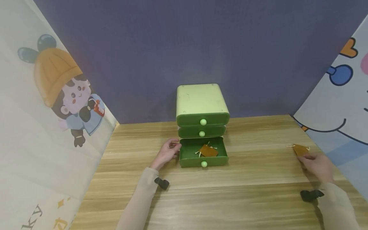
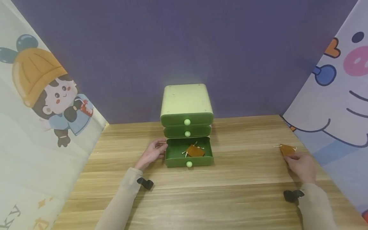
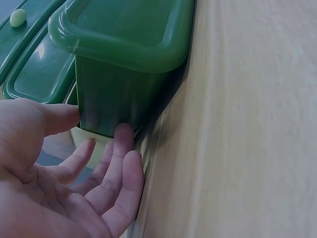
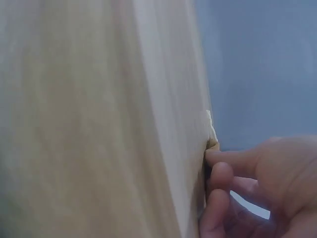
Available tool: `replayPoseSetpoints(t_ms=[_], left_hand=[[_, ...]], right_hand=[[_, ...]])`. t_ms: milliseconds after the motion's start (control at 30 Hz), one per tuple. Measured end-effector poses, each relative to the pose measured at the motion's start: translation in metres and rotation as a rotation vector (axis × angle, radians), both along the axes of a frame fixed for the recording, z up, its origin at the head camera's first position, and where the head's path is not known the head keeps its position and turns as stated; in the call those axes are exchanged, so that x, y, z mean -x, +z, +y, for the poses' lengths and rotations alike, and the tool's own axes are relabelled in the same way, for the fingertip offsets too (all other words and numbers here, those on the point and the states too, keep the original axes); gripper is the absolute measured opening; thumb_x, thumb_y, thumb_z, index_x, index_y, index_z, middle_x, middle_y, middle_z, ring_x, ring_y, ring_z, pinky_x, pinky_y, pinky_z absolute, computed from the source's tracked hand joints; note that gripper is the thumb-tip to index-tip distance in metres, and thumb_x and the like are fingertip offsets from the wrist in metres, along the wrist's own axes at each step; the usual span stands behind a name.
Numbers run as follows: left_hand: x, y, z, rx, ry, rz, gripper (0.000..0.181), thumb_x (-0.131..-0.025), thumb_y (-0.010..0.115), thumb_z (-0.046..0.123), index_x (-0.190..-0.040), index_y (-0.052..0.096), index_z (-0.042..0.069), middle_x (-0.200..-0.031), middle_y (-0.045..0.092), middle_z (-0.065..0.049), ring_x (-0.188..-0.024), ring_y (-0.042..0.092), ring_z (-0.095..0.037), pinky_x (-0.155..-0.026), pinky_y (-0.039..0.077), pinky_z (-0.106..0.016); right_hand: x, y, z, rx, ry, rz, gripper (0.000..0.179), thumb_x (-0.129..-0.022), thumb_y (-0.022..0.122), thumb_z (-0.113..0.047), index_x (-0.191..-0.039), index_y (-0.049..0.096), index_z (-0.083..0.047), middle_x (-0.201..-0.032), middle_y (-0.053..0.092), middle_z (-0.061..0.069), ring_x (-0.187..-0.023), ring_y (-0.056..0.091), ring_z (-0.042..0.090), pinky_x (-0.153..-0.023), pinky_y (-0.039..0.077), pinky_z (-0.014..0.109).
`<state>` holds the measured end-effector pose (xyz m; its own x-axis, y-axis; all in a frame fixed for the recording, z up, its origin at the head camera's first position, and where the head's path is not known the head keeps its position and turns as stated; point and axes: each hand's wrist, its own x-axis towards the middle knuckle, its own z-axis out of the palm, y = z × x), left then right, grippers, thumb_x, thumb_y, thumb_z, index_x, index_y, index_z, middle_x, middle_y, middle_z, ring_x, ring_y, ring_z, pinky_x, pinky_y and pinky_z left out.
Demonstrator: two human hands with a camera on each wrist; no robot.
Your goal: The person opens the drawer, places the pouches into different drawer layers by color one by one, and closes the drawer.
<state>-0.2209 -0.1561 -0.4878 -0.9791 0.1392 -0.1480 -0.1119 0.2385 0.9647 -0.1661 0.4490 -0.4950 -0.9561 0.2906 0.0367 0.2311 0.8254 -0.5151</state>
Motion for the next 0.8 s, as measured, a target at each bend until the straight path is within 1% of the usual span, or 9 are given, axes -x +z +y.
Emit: replayPoseSetpoints(t_ms=[100,167,300,400,467,533,633,700,800], left_hand=[[0.000,0.000,0.000,0.005,-0.002,0.001,0.047,-0.108,0.063,0.020,-0.150,0.052,0.002,-0.142,0.062,-0.026,-0.100,0.070,-0.023,-0.080,0.061,-0.031],[0.000,0.001,0.000,0.005,0.000,0.000,0.047,-0.108,0.063,0.019,-0.150,0.053,0.002,-0.142,0.062,-0.026,-0.100,0.070,-0.023,-0.080,0.060,-0.031],[0.000,0.002,0.000,0.006,0.003,-0.003,0.047,-0.108,0.063,0.020,-0.150,0.052,0.002,-0.142,0.062,-0.025,-0.100,0.070,-0.022,-0.080,0.060,-0.030],[-0.001,0.002,0.000,0.013,0.000,0.000,0.048,-0.108,0.063,0.020,-0.150,0.052,0.002,-0.142,0.063,-0.025,-0.100,0.070,-0.022,-0.080,0.061,-0.031],[-0.001,0.000,-0.001,0.013,-0.002,0.001,0.048,-0.108,0.064,0.020,-0.150,0.052,0.001,-0.142,0.063,-0.025,-0.100,0.070,-0.022,-0.080,0.062,-0.032],[-0.001,-0.002,-0.001,0.012,-0.002,0.006,0.048,-0.107,0.064,0.020,-0.150,0.053,0.002,-0.141,0.063,-0.025,-0.099,0.070,-0.022,-0.080,0.062,-0.032],[-0.001,-0.002,0.000,0.008,0.000,0.015,0.048,-0.107,0.064,0.021,-0.150,0.053,0.002,-0.141,0.063,-0.025,-0.098,0.069,-0.022,-0.079,0.061,-0.033],[0.000,-0.002,0.000,0.009,0.001,0.020,0.048,-0.107,0.064,0.020,-0.150,0.053,0.002,-0.140,0.063,-0.025,-0.097,0.069,-0.022,-0.079,0.061,-0.034],[0.000,-0.001,-0.001,0.008,0.001,0.019,0.049,-0.107,0.065,0.021,-0.151,0.052,0.002,-0.140,0.063,-0.025,-0.097,0.069,-0.022,-0.079,0.061,-0.033]], right_hand=[[-0.001,-0.003,0.004,0.034,-0.008,-0.005,0.049,-0.104,0.065,-0.034,-0.118,0.072,0.012,-0.084,0.081,0.014,-0.073,0.061,0.007,-0.069,0.040,0.025],[-0.001,-0.003,0.004,0.050,-0.014,-0.018,0.051,-0.105,0.064,-0.036,-0.120,0.072,0.012,-0.075,0.080,0.005,-0.069,0.054,-0.005,-0.070,0.039,0.023],[-0.002,0.000,0.002,0.068,-0.025,-0.033,0.052,-0.106,0.063,-0.037,-0.122,0.071,0.012,-0.070,0.078,-0.001,-0.064,0.053,-0.007,-0.067,0.036,0.020],[-0.004,0.002,0.000,0.084,-0.038,-0.043,0.052,-0.106,0.062,-0.036,-0.123,0.070,0.013,-0.070,0.078,-0.001,-0.061,0.057,-0.004,-0.064,0.036,0.018],[-0.004,0.003,-0.001,0.076,-0.049,-0.048,0.051,-0.106,0.062,-0.036,-0.123,0.070,0.012,-0.071,0.078,0.000,-0.062,0.058,-0.003,-0.066,0.036,0.019],[-0.005,0.003,-0.002,0.074,-0.057,-0.051,0.051,-0.106,0.063,-0.036,-0.123,0.071,0.011,-0.078,0.080,0.007,-0.068,0.065,0.010,-0.071,0.044,0.026],[-0.006,0.006,-0.004,0.073,-0.058,-0.046,0.051,-0.106,0.062,-0.038,-0.123,0.072,0.009,-0.098,0.080,0.023,-0.091,0.070,0.037,-0.085,0.052,0.049],[-0.008,0.008,-0.006,0.085,-0.056,-0.046,0.053,-0.107,0.060,-0.039,-0.126,0.070,0.009,-0.118,0.073,0.033,-0.112,0.062,0.054,-0.094,0.049,0.064],[-0.010,0.012,-0.010,0.098,-0.052,-0.053,0.056,-0.108,0.058,-0.042,-0.130,0.068,0.009,-0.138,0.060,0.038,-0.125,0.051,0.063,-0.101,0.044,0.072]])
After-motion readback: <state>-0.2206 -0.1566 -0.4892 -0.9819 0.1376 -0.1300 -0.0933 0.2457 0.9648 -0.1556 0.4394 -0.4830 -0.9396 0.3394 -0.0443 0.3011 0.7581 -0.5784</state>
